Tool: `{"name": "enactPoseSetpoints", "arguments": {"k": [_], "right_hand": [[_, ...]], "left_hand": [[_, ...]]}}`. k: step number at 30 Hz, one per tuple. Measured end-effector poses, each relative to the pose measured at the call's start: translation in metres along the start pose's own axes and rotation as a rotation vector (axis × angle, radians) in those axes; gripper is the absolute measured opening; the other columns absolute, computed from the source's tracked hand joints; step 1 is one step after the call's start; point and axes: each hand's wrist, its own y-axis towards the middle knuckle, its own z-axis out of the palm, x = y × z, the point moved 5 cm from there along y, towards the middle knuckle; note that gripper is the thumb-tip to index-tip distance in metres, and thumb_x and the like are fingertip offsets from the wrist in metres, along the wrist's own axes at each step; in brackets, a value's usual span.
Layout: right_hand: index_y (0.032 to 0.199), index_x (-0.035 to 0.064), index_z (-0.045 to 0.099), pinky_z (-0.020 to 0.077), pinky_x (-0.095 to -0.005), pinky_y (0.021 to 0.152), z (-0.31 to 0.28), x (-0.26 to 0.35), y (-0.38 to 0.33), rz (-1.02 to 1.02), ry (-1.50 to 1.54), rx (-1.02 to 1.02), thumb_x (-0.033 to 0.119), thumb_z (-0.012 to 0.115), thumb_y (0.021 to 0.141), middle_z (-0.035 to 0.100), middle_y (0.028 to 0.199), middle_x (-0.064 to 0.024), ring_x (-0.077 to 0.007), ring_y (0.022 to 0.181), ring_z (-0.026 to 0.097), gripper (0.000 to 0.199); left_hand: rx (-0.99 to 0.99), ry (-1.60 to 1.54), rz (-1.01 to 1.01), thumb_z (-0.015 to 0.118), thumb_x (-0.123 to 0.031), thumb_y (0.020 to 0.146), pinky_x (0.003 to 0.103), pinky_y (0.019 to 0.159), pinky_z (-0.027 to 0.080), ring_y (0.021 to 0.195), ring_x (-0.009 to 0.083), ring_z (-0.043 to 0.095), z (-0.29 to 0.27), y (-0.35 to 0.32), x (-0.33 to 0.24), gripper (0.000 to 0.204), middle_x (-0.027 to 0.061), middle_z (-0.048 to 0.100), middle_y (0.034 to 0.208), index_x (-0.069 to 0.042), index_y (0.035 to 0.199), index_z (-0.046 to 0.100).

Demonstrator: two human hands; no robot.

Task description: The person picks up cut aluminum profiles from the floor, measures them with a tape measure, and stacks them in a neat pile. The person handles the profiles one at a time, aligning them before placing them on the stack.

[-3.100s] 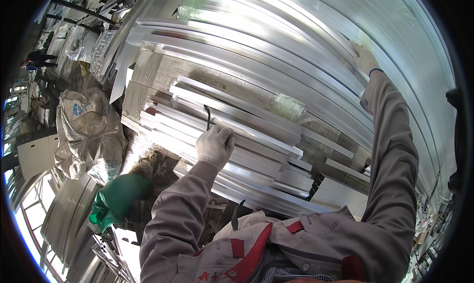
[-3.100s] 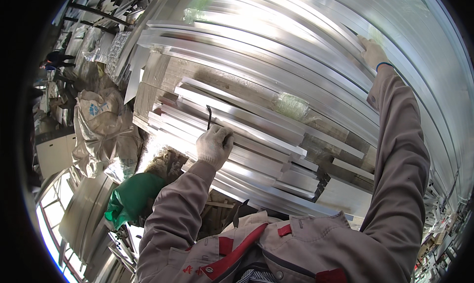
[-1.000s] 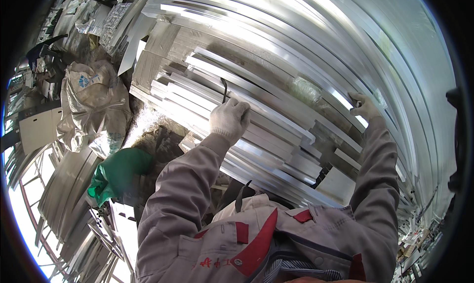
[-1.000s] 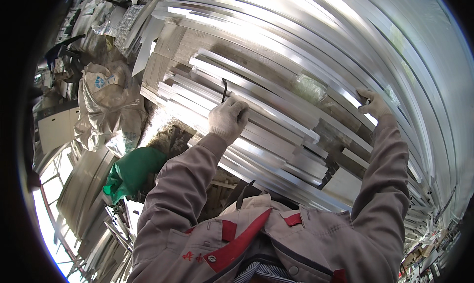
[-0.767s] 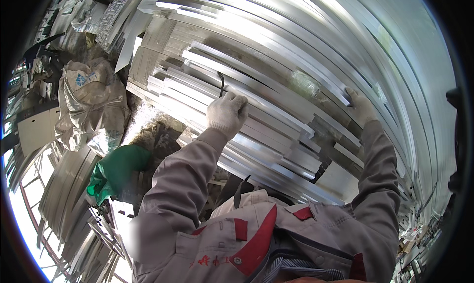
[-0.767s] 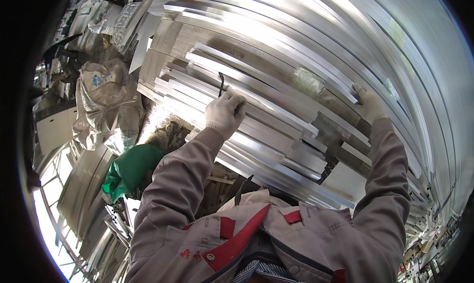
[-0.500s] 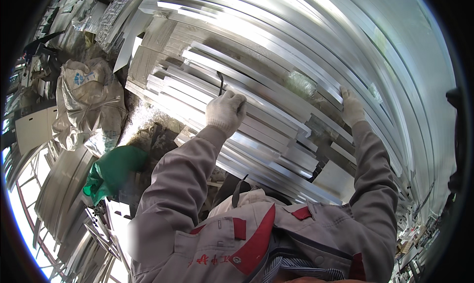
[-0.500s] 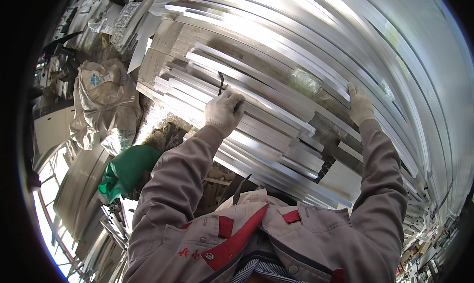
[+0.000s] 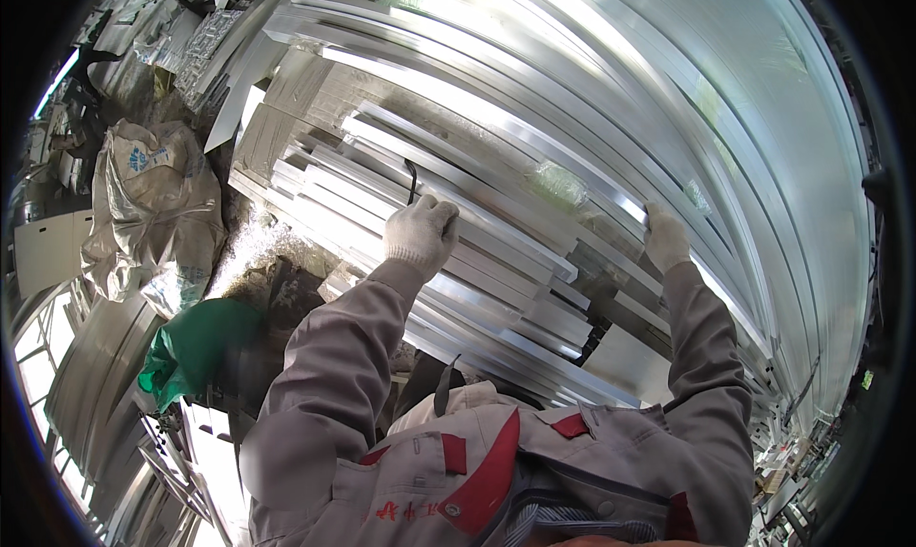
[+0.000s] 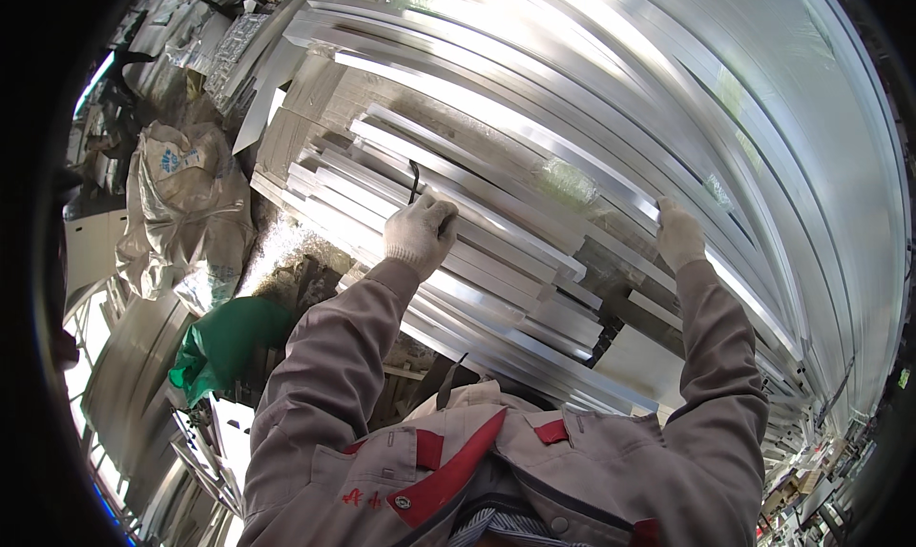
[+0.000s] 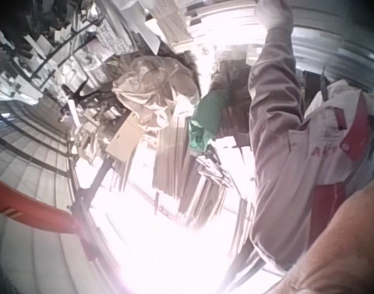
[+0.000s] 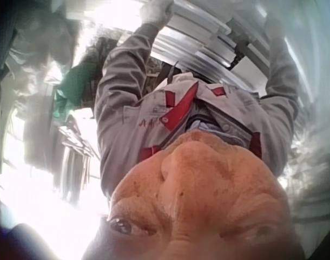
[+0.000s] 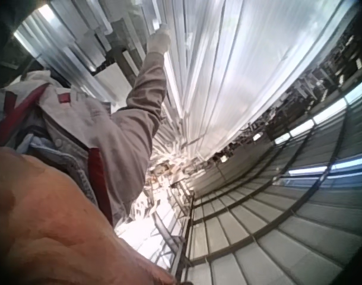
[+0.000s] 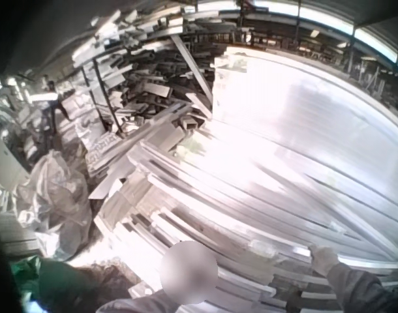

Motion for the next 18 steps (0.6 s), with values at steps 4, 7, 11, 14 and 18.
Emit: {"name": "enactPoseSetpoints", "arguments": {"k": [4,7,11,14,18], "right_hand": [[0.145,0.0123,0.059,0.0596,-0.0564,0.095,-0.053,-0.010,0.000,-0.034,0.067,-0.202,0.000,0.071,0.096,0.074,0.124,-0.0199,-0.0463,0.112,0.073,0.051],[0.152,0.0138,0.057,0.0598,-0.0550,0.096,-0.087,-0.027,0.008,-0.051,0.030,-0.318,0.003,0.073,0.098,0.074,0.126,-0.0208,-0.0455,0.113,0.073,0.057],[0.157,0.0156,0.055,0.0590,-0.0547,0.099,-0.107,-0.064,0.051,0.062,0.060,-0.305,0.007,0.076,0.098,0.074,0.130,-0.0209,-0.0445,0.117,0.073,0.062],[0.157,0.0140,0.055,0.0585,-0.0530,0.099,-0.111,-0.083,0.080,0.040,0.047,-0.319,0.002,0.071,0.096,0.072,0.133,-0.0218,-0.0432,0.113,0.074,0.064],[0.155,0.0124,0.057,0.0582,-0.0526,0.099,-0.109,-0.092,0.107,0.024,0.031,-0.320,0.002,0.065,0.096,0.071,0.132,-0.0237,-0.0436,0.113,0.074,0.060]], "left_hand": [[0.028,0.000,-0.023,0.079,-0.024,0.097,0.047,0.079,0.063,0.089,0.0317,0.077,-0.001,0.000,-0.001,0.008,0.0038,0.075,0.102,-0.020,0.103,0.081],[0.013,-0.005,-0.014,0.079,-0.024,0.097,0.047,0.079,0.063,0.089,0.0323,0.077,-0.002,0.000,-0.001,0.008,0.0048,0.075,0.101,-0.019,0.103,0.081],[-0.014,0.001,0.019,0.076,-0.027,0.099,0.048,0.079,0.062,0.087,0.0329,0.076,-0.003,0.001,-0.002,0.010,0.0068,0.074,0.098,-0.020,0.103,0.081],[0.019,0.013,0.007,0.079,-0.021,0.095,0.047,0.082,0.062,0.092,0.0318,0.076,-0.001,0.000,-0.001,0.009,0.0039,0.074,0.104,-0.019,0.104,0.079],[-0.005,0.015,0.028,0.080,-0.021,0.094,0.047,0.082,0.062,0.092,0.0317,0.076,-0.001,0.001,-0.001,0.010,0.0037,0.075,0.104,-0.018,0.104,0.079]]}}
